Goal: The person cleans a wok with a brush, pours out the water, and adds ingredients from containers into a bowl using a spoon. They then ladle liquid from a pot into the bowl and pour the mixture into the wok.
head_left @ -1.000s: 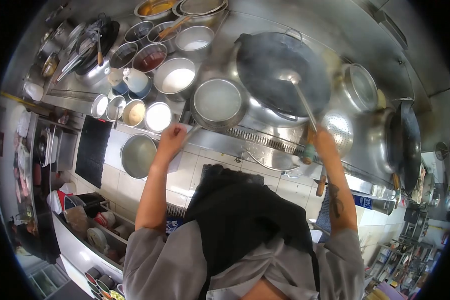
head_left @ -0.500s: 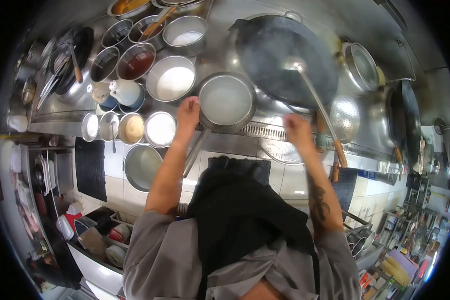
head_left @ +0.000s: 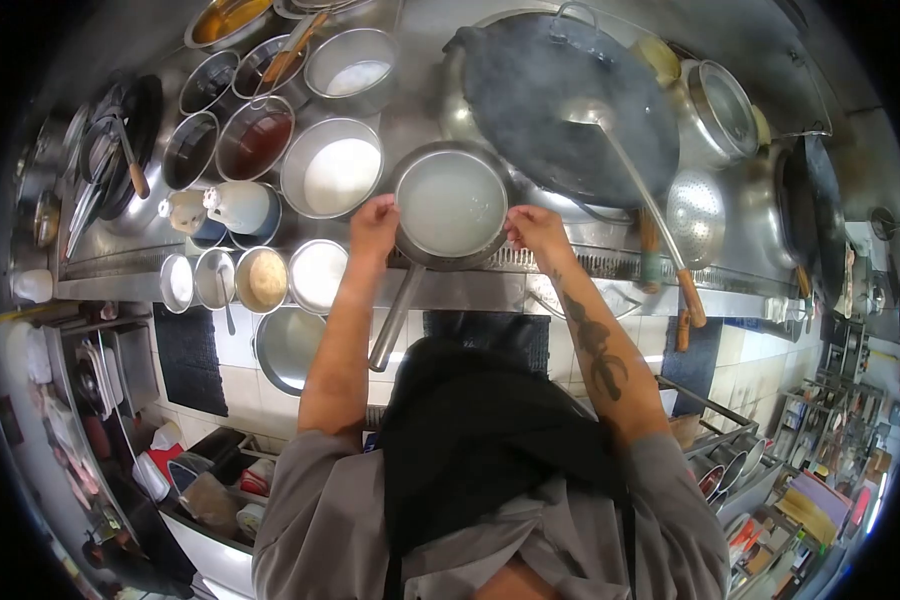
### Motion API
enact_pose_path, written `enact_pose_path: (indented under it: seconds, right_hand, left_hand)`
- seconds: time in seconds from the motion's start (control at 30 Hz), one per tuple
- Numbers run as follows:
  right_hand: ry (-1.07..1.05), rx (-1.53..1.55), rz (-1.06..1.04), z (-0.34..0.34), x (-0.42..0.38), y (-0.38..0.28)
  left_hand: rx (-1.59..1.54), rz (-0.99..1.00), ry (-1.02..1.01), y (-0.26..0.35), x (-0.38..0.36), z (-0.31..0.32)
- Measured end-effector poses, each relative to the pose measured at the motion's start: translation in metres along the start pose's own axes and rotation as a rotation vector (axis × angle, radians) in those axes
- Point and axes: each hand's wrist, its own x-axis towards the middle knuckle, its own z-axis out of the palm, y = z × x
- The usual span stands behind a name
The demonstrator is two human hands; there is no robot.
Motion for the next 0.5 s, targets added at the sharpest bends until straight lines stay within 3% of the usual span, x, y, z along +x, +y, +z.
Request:
enact_pose_path:
  seconds: [0.07,0.27,0.5]
  right_hand:
    - [0.006,0.023,0.024,0.000,0.002,0.000]
    - [0.028,0.088,0.065,0.003,0.005,-0.001]
    - [0.021,0.127,0.039,0.004,0.000,-0.001]
  left_hand:
    - [-0.033,-0.072,-0.058,0.011,-0.001,-0.001]
    - [-0.053,-0.023,-0.207,0.020,0.000,-0.008]
    - [-0.040,-0.031,-0.213,0.021,-0.003,-0.007]
